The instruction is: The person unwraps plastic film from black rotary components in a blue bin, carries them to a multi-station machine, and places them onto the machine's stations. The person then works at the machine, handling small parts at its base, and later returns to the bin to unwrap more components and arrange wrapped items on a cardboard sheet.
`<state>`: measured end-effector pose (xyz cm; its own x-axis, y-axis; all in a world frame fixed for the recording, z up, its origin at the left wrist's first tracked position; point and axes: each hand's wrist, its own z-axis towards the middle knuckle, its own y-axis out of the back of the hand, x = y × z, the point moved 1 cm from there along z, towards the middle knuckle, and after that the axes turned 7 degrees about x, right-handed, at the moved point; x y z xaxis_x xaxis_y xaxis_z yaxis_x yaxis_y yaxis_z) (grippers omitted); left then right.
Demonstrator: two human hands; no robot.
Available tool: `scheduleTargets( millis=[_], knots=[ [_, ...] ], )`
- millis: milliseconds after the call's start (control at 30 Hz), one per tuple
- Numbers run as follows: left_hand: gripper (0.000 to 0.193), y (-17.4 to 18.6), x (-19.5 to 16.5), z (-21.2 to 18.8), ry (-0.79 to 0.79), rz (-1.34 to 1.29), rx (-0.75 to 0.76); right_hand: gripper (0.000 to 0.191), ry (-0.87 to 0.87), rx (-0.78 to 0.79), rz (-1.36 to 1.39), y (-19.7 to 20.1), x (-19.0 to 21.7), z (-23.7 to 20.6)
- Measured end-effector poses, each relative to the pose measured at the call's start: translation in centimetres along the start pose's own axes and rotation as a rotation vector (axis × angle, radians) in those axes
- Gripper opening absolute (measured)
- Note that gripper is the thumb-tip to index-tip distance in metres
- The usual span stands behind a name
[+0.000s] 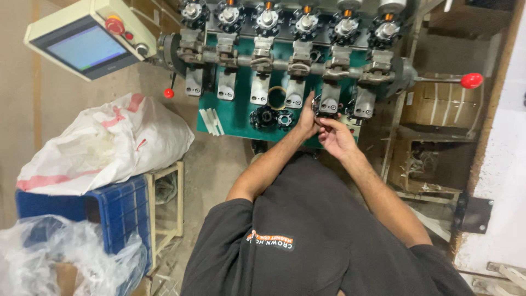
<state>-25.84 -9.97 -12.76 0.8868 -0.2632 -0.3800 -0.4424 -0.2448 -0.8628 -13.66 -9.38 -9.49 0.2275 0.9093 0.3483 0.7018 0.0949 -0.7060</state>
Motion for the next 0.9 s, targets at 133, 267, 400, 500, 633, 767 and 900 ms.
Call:
scheduleTargets(
  millis=[133, 267, 400, 500, 633, 767, 900],
  knots=[
    [0.045, 3.3, -0.5, -3.6, -0.018, 1.867, -0.267, 0.031, -0.046, -0.049, -0.391, 1.8, -0.9, -1.7],
    [0.048, 7.1, -4.8, -8.1, -0.29, 2.639, -0.699, 0.027, -0.158, -0.126, -0.527, 2.3, -2.6, -2.0],
    [0.076, 7.7, -7.5, -9.8, -0.138, 2.355, -0.486, 0.025, -0.206, -0.065, -0.499, -0.3, -4.3, 0.2],
    [0.059, 6.1, -7.2, -9.3, -0.4, 1.771, -0.516, 0.034, -0.348, -0.032, -0.211, -3.1, -5.0, 2.1],
    [0.034, 5.0, -5.7, -7.8, -0.458, 0.572, -0.494, 0.042, -0.363, 0.152, 0.142, -4.9, -5.1, 3.1],
    [0.032, 5.2, -6.0, -6.8, -0.532, 0.033, -0.515, 0.021, -0.149, 0.037, -0.004, -5.6, -5.5, 3.4],
    [0.023, 4.9, -7.0, -5.8, -0.503, -0.083, -0.551, 0.014, 0.038, 0.022, 0.058, -6.8, -5.3, 4.3]
  ],
)
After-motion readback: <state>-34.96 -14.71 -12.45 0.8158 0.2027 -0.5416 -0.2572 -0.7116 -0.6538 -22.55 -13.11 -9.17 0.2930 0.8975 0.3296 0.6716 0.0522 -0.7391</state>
